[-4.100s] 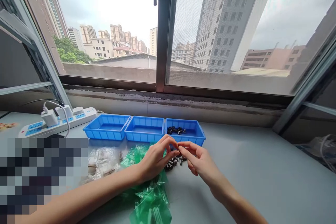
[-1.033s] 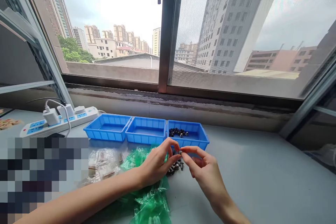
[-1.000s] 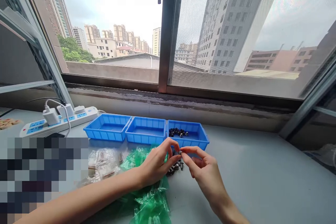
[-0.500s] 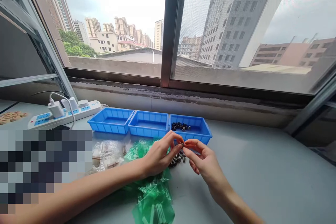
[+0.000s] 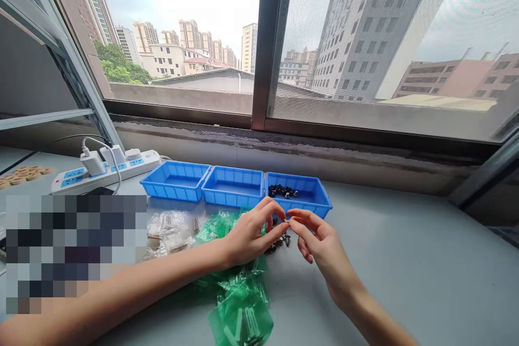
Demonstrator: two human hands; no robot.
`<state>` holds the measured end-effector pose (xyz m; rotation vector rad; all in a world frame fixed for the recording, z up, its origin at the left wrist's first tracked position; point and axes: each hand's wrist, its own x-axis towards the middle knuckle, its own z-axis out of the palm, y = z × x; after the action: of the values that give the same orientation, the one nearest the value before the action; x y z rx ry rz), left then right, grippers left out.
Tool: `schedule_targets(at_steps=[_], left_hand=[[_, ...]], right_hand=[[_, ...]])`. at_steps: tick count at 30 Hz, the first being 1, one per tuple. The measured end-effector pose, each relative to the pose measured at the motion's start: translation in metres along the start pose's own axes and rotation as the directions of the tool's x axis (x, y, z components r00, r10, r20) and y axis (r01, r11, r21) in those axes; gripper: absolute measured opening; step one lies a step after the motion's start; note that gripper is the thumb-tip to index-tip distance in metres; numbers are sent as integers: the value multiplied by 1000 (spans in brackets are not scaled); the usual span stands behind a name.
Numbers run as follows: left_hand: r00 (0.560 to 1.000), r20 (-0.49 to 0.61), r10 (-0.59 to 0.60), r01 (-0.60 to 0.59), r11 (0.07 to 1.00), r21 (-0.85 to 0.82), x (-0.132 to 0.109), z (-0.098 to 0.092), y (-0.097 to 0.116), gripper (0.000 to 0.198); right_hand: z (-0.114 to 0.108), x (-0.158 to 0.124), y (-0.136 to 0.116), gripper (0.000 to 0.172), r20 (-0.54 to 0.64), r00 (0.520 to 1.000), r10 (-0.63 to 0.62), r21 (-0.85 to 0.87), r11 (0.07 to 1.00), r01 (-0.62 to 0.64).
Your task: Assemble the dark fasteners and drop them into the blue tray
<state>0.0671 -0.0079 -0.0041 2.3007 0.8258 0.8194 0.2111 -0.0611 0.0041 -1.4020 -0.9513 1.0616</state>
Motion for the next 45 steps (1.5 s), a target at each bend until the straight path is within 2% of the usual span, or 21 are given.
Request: schedule_targets(at_steps=[8, 18, 24, 32, 41, 45], left_hand=[[1000, 6, 13, -13, 1000, -14, 0, 0, -2, 18], [1000, 19, -2, 2, 999, 41, 0, 0, -1, 18], [1000, 28, -5, 5, 999, 32, 0, 0, -1, 16], [1000, 12, -4, 4, 1000, 15, 1, 0, -3, 9], [1000, 11, -8, 8, 1000, -25, 0, -2, -2, 11], [1000, 3, -6, 6, 1000, -25, 0, -2, -2, 10]], right_hand=[[-4, 0, 5, 58, 25, 999, -20, -80, 997, 22], [-2, 4, 4, 66, 7, 1000, -29, -90, 996, 29], [-5, 8, 2, 61, -16, 998, -54, -116, 992, 52], [-12, 18, -2, 58, -129, 985, -116, -101, 989, 104], [-17, 25, 3, 52, -84, 982, -167, -112, 981, 157], [-19, 31, 10, 49, -119, 971, -208, -88, 976, 199]])
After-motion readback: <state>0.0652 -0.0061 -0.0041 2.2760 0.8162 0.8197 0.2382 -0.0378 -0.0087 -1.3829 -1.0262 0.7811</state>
